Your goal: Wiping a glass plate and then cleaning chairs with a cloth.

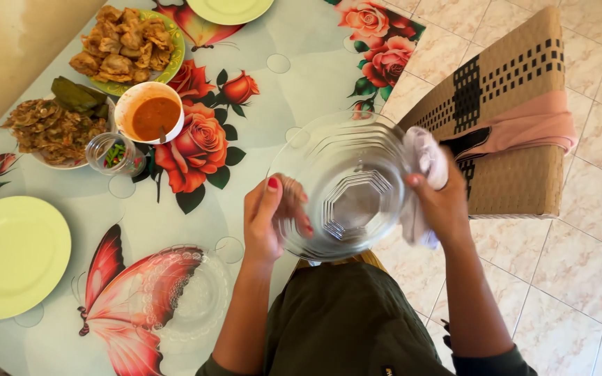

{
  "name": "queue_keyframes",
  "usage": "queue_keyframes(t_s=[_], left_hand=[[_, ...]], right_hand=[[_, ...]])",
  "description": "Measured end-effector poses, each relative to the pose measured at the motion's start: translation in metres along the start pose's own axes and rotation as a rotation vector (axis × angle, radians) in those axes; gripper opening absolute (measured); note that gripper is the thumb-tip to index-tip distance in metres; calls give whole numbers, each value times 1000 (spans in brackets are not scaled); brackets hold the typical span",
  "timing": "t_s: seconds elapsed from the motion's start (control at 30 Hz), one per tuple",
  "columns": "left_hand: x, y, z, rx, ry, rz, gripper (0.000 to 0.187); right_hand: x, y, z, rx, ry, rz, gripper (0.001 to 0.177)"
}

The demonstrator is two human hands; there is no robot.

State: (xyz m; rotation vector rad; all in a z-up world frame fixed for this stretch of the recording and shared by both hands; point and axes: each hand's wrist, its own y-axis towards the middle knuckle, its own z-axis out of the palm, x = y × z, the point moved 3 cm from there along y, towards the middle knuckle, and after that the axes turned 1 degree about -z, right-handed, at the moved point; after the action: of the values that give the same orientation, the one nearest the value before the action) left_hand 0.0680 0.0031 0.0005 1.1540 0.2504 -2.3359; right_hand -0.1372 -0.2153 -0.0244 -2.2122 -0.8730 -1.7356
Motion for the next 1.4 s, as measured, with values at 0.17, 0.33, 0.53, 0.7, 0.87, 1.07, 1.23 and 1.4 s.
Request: queue_keyframes(t_s=[0.17,0.33,0.53,0.7,0.87,1.07,1.23,1.4], left_hand=[[-3,-11,22,-19,348,145,48],[-2,-14,43,7,576,257,45],[2,-20,33,-117,869,363,41],[1,-26,36,-60,511,363,44],[9,-18,27,-76,562,343,43],[23,-13,37,-41,755,340,38],[15,-10,59,150,614,259,37],[32,3,67,233,709,306,27]], right_hand=[[26,6,-5,-345,-186,-176,30],[108,-23,40,-307,-385,-453,19],[138,-45,61,-145,-449,-703,42],[83,-4,31,-310,-156,-263,24],[119,-24,44,-246,-241,-476,30],[140,-42,56,-219,-463,-739,32],[92,-6,17,-376,-119,-294,24],[141,-18,26,-304,-475,-536,28]])
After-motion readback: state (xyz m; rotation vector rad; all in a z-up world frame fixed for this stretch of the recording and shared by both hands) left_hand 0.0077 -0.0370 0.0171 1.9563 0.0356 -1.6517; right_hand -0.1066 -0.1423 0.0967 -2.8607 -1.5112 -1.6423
